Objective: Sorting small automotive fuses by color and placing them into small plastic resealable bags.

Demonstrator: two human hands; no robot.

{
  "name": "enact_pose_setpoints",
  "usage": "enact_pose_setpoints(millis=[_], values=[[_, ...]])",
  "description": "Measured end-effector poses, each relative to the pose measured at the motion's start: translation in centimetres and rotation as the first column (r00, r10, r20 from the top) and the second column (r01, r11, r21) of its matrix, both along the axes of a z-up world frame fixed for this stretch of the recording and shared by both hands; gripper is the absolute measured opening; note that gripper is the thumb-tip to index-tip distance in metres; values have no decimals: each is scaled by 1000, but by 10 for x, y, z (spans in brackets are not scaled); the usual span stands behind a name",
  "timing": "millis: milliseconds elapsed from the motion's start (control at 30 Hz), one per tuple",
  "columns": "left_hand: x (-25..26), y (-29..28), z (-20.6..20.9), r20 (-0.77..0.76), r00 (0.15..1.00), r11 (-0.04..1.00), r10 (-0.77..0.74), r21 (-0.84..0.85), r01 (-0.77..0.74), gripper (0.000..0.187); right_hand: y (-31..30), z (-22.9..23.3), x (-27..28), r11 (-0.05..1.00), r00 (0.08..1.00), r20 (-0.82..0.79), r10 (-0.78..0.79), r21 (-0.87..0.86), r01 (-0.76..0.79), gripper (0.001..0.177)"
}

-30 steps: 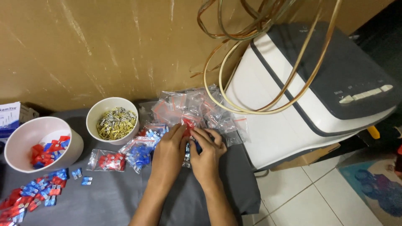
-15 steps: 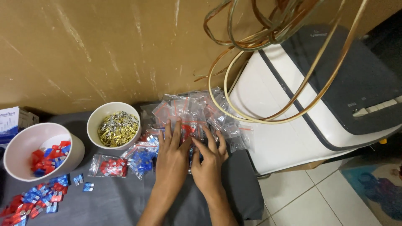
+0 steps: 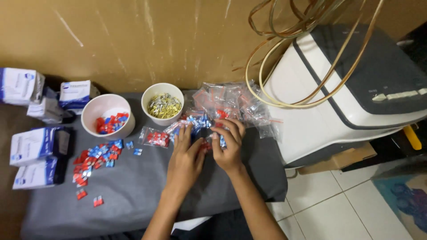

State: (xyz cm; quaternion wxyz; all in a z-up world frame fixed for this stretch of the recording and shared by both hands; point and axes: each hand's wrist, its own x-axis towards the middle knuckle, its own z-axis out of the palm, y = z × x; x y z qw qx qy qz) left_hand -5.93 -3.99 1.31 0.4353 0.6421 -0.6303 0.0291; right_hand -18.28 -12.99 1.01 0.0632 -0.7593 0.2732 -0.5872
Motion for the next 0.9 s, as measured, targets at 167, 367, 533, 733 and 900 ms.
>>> enact_pose_setpoints(millis=[167,367,533,733,900], values=[[36,52,0,-71,997,999,42,-1,-42,17,16,-8,23,982,971,-151,188,15,-187,20],[76,107,7,-100,984,987,144,81,-137,22,69,13,63,904,863,-271,427,160,-397,28],[105,150,7,-106,966,967,236,121,-223,21,113,27,91,840,764,-351,541,274,-469,32],[143,181,-5,-69,945,942,321,128,-311,20,140,46,115,787,642,-471,605,478,-390,40],[158,190,-7,-37,920,912,391,148,-382,23,150,34,142,767,584,-508,633,512,-386,39]])
